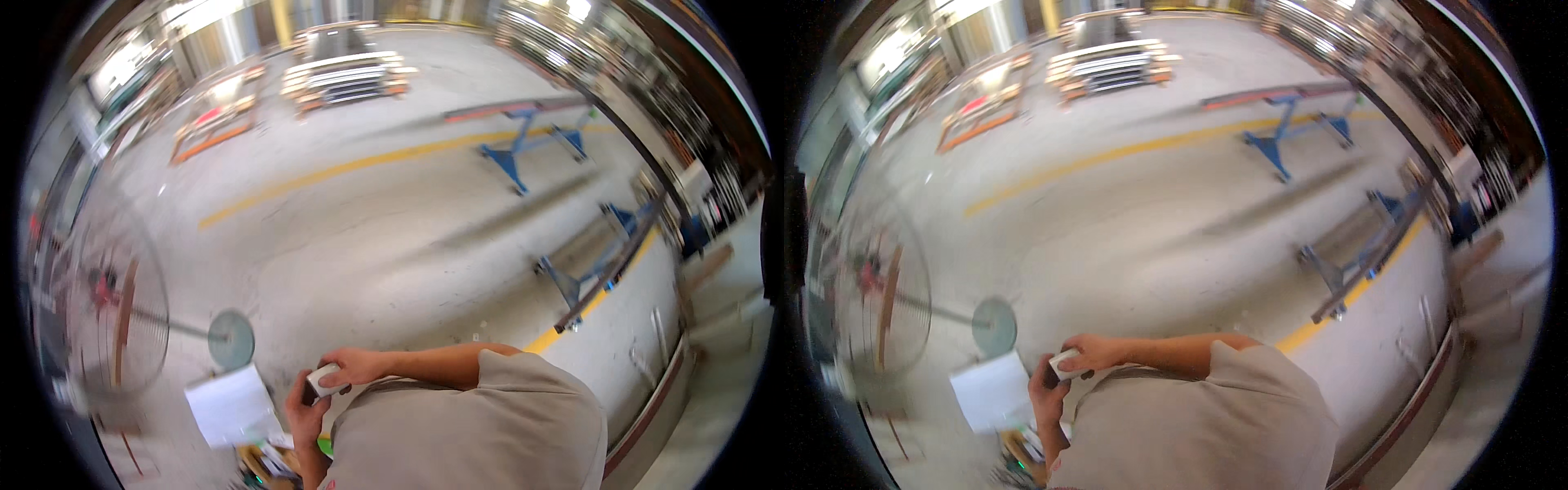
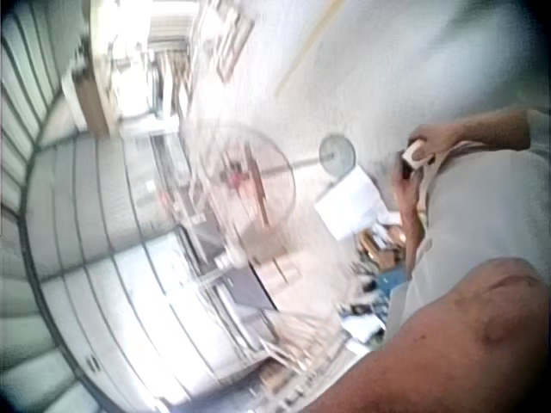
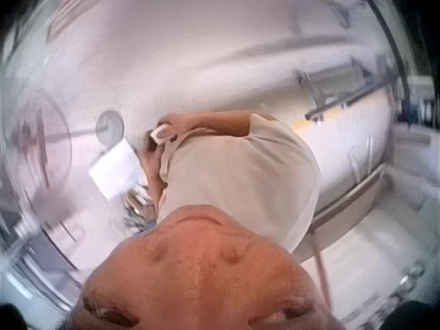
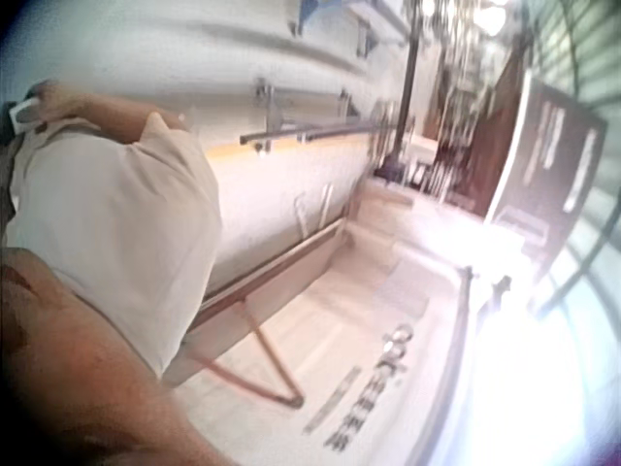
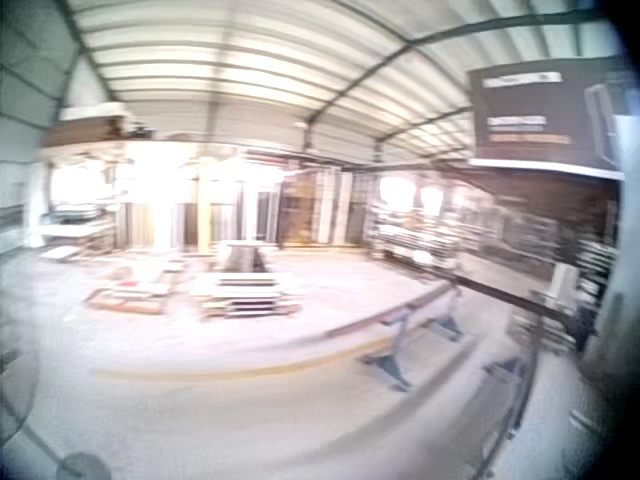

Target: The person picks up several metal rails, aligns them together into a bundle, and wraps clear plastic film around one end to secure them.

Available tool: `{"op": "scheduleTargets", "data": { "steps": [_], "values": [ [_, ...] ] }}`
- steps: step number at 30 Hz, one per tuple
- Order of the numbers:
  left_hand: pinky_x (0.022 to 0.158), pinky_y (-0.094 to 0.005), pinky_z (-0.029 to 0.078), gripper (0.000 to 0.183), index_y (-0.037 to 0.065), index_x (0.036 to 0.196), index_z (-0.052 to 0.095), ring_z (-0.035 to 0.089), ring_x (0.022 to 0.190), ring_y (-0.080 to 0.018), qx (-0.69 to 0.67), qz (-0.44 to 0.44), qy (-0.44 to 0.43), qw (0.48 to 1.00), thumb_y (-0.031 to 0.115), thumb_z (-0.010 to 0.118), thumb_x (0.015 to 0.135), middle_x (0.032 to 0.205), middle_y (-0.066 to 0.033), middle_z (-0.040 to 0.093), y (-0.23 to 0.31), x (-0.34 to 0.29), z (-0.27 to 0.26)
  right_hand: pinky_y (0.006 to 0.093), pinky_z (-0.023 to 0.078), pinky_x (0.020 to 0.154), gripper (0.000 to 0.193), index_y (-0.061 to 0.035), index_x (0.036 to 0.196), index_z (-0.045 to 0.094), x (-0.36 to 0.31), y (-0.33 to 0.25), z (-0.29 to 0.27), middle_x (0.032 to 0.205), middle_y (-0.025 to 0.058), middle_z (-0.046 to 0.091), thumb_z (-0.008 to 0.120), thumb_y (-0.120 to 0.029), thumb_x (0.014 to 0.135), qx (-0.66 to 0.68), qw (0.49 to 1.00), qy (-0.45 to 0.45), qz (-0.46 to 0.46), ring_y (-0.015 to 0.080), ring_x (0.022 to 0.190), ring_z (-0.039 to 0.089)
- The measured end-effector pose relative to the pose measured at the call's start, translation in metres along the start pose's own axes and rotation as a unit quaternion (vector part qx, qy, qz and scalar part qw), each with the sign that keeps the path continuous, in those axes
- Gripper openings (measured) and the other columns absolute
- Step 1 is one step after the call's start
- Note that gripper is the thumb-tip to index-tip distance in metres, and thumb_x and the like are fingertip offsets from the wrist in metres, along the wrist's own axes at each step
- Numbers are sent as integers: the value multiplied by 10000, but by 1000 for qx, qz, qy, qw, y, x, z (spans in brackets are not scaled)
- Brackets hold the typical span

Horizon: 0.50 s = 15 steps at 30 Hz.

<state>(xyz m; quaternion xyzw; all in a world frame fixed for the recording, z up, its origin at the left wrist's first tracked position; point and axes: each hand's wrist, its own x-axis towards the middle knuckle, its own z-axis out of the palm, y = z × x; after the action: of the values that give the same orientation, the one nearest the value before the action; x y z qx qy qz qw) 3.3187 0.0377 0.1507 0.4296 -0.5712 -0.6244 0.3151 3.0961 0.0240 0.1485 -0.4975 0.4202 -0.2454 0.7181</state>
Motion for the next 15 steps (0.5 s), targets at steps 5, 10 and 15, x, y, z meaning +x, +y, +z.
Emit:
{"op": "scheduleTargets", "data": {
  "steps": [5, 10, 15],
  "values": [
    [818, -322, 526, 451, -58, 1261, 539, 621, 1012, -215, -170, -89, -61, 980, 250, 515, 933, 1130, -116, 624, 27, 129, 82, 405, 498, 917, 514, -55, 1237, 576, -37, -9, -99, 1167, 166, 621, 760, -274, 810, -170, 945, 232, -154, 310, 1071, 616],
    [793, -353, 540, 351, -82, 1145, 607, 641, 920, -232, -91, -110, -190, 971, 191, 500, 951, 1050, -124, 657, 14, 261, 149, 425, 473, 952, 575, -43, 1229, 563, -58, -2, -188, 1185, 159, 583, 793, -281, 759, -229, 904, 344, -112, 353, 1128, 571],
    [888, -339, 507, 381, -111, 1189, 595, 635, 974, -217, 16, -132, -346, 929, 168, 523, 939, 1075, -137, 665, 37, 395, 247, 373, 484, 817, 497, -15, 1113, 608, -94, -9, -294, 1034, 130, 620, 839, -250, 742, -82, 873, 476, -62, 267, 967, 605]
  ]
}}
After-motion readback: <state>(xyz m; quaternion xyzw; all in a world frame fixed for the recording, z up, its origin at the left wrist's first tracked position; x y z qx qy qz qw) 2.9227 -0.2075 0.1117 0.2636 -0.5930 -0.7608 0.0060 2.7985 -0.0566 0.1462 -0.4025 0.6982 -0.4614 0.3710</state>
